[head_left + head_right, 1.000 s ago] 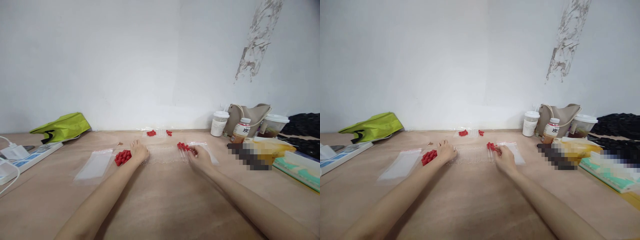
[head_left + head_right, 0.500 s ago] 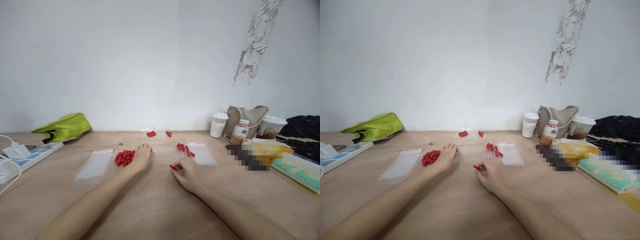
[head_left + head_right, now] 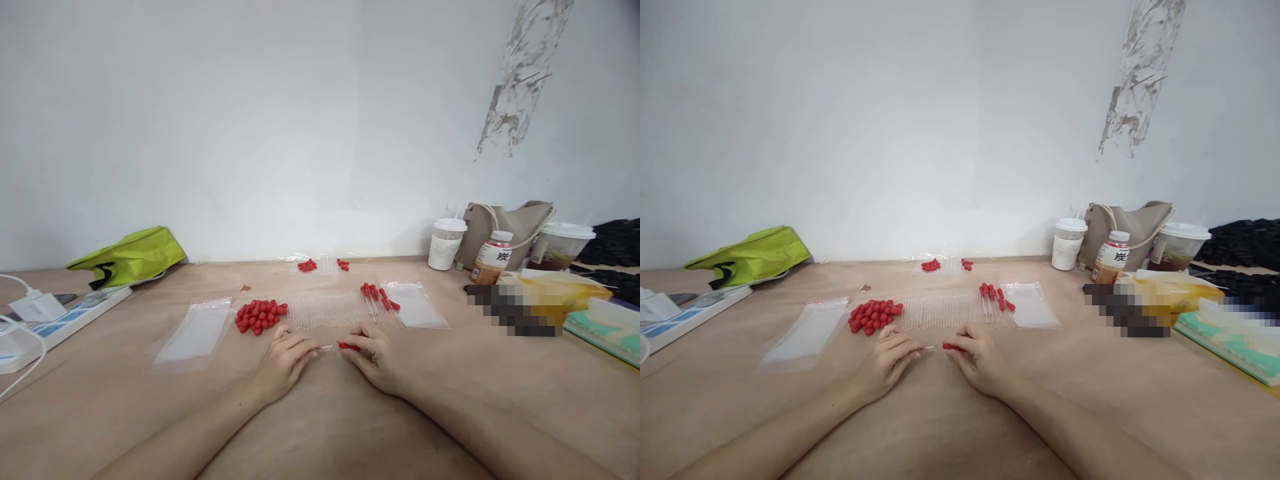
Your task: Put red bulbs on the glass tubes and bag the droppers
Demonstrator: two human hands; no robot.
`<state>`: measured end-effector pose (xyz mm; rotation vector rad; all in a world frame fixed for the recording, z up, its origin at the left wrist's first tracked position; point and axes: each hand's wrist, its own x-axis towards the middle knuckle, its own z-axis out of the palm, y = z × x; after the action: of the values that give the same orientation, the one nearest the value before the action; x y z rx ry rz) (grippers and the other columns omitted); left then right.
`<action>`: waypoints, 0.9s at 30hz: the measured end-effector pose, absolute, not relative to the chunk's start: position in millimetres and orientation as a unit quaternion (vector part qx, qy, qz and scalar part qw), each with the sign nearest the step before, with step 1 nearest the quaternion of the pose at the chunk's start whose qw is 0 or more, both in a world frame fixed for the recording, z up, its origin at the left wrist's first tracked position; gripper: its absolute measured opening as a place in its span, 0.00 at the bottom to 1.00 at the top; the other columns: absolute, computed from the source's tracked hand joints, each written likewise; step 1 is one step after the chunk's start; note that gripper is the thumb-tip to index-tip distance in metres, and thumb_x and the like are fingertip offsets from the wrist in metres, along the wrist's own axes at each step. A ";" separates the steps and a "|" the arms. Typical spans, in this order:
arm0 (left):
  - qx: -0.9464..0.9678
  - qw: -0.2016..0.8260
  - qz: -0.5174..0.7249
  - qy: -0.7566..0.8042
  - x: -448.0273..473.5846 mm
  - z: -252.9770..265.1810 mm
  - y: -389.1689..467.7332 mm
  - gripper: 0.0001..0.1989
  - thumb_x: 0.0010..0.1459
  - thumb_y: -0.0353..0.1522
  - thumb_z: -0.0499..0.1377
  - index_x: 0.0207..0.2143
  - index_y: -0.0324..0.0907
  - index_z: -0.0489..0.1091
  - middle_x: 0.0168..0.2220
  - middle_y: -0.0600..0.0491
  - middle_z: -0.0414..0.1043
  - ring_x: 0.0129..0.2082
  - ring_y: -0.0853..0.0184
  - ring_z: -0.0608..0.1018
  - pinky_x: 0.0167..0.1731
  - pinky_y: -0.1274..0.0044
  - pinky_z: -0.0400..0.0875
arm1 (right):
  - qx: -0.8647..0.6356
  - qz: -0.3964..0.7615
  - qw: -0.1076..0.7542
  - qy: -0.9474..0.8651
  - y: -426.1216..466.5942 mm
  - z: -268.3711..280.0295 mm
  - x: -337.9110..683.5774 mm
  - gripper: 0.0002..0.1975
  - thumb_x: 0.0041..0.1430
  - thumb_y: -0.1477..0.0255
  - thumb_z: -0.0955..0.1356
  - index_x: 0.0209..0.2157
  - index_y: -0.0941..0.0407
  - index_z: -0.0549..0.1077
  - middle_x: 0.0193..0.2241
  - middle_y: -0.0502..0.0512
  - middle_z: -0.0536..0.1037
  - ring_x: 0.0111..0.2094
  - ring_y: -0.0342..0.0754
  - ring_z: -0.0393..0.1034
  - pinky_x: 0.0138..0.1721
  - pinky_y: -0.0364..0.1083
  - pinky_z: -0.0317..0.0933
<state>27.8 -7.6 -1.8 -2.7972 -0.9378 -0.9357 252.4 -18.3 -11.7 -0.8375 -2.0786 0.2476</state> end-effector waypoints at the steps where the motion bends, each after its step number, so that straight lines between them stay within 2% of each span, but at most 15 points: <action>1: -0.904 0.021 -0.301 -0.302 29.1 -1.2 -8.0 0.08 0.59 0.30 0.50 0.40 0.43 0.67 0.33 0.53 0.73 0.32 0.68 0.72 0.39 0.72 0.56 | -0.329 0.104 0.427 -0.836 -18.5 -11.6 251.9 0.11 0.56 0.71 0.60 0.39 0.51 0.71 0.30 0.53 0.69 0.31 0.44 0.65 0.33 0.44 0.60; 9: -0.912 0.025 -0.298 -0.281 30.5 -3.0 -7.2 0.09 0.60 0.30 0.49 0.40 0.43 0.67 0.33 0.52 0.73 0.32 0.68 0.72 0.39 0.72 0.56 | -0.306 0.092 0.422 -0.849 -16.6 -15.3 251.7 0.12 0.57 0.72 0.60 0.41 0.50 0.71 0.31 0.53 0.69 0.33 0.43 0.65 0.34 0.43 0.61; 14: -0.915 0.010 -0.325 -0.238 31.3 -5.7 -4.8 0.10 0.59 0.28 0.50 0.42 0.42 0.67 0.34 0.51 0.74 0.32 0.68 0.72 0.37 0.73 0.58 | -0.287 0.104 0.417 -0.856 -14.0 -18.4 251.6 0.12 0.57 0.72 0.61 0.42 0.51 0.71 0.32 0.52 0.73 0.32 0.42 0.67 0.34 0.41 0.61; 19: -0.918 -0.014 -0.321 -0.231 33.7 -5.3 -5.7 0.10 0.59 0.29 0.51 0.42 0.41 0.67 0.33 0.51 0.73 0.32 0.68 0.73 0.35 0.75 0.60 | -0.292 0.121 0.400 -0.860 -14.9 -17.5 251.5 0.11 0.57 0.70 0.61 0.38 0.53 0.72 0.29 0.52 0.74 0.30 0.42 0.67 0.32 0.40 0.60; 27: -0.924 -0.017 -0.308 -0.227 35.7 -4.6 -7.3 0.11 0.59 0.28 0.50 0.43 0.41 0.67 0.33 0.50 0.73 0.32 0.68 0.73 0.36 0.74 0.60 | -0.290 0.065 0.408 -0.863 -16.0 -17.9 251.6 0.11 0.57 0.69 0.61 0.34 0.56 0.73 0.25 0.52 0.73 0.27 0.42 0.65 0.29 0.40 0.58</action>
<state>35.7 -7.3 -4.6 -2.9336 -0.7197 -0.9787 251.6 -16.0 -17.9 -0.7314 -2.1755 0.1647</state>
